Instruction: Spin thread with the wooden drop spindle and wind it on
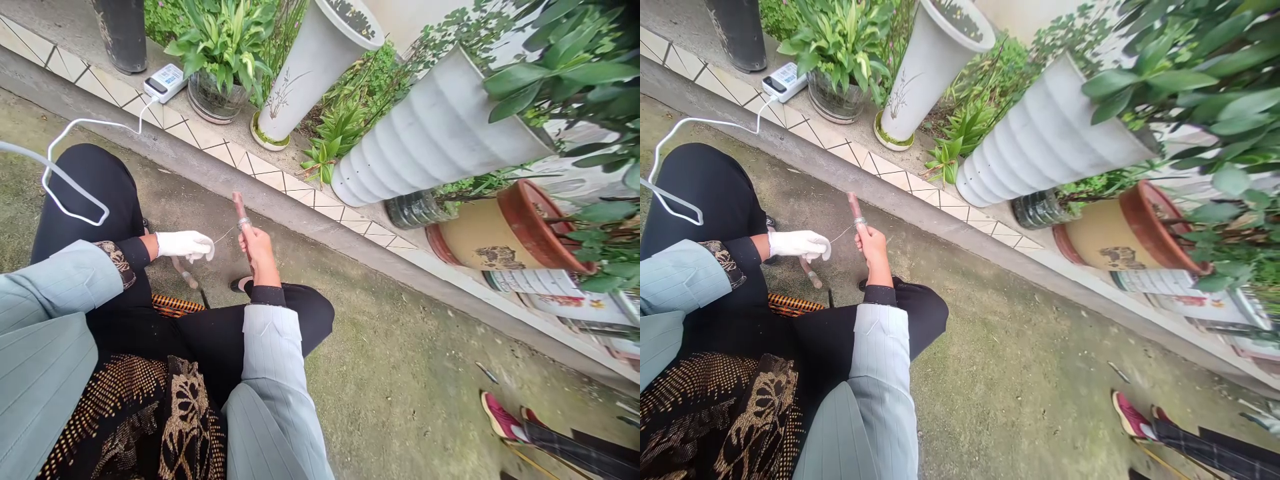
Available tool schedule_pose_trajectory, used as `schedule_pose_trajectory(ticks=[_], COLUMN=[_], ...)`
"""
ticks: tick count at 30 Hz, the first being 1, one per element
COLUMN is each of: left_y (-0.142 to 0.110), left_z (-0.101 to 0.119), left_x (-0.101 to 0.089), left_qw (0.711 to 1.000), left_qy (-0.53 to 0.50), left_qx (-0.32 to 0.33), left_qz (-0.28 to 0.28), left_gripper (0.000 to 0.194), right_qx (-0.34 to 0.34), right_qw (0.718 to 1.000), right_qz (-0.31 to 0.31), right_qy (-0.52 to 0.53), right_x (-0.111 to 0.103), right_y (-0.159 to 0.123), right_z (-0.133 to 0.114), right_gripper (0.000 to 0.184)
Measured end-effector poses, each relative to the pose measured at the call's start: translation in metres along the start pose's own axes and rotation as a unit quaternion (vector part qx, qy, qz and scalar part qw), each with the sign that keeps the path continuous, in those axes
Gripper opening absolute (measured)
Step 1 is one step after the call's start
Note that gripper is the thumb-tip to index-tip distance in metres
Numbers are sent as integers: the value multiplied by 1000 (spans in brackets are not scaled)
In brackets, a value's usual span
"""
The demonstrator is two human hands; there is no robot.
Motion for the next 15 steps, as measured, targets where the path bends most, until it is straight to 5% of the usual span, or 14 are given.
schedule_pose_trajectory(ticks=[3,5,7,11,15], left_y=[-3,-4,-5,-4,-3], left_z=[6,11,14,10,5], left_x=[0,-3,-9,-18,-20], left_qw=[999,998,996,995,994], left_qy=[39,49,49,40,50], left_qx=[23,44,51,53,52], left_qz=[-17,15,52,77,77], left_gripper=[40,38,37,34,33], right_qx=[48,83,109,109,80], right_qw=[987,960,924,839,823], right_qz=[31,-35,-169,-473,-542], right_qy=[-153,-266,-326,-246,-152], right_x=[-4,-5,-3,9,14], right_y=[8,7,1,-17,-28], right_z=[6,8,9,4,-5], right_gripper=[42,40,43,48,48])
Point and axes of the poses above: each hand's wrist, its own y-axis towards the middle knuckle, its own x-axis out of the palm, z = x × y, the point moved 1 cm from there along y, towards the middle knuckle, and after that the axes turned 4 degrees about z, right-handed, at the moved point
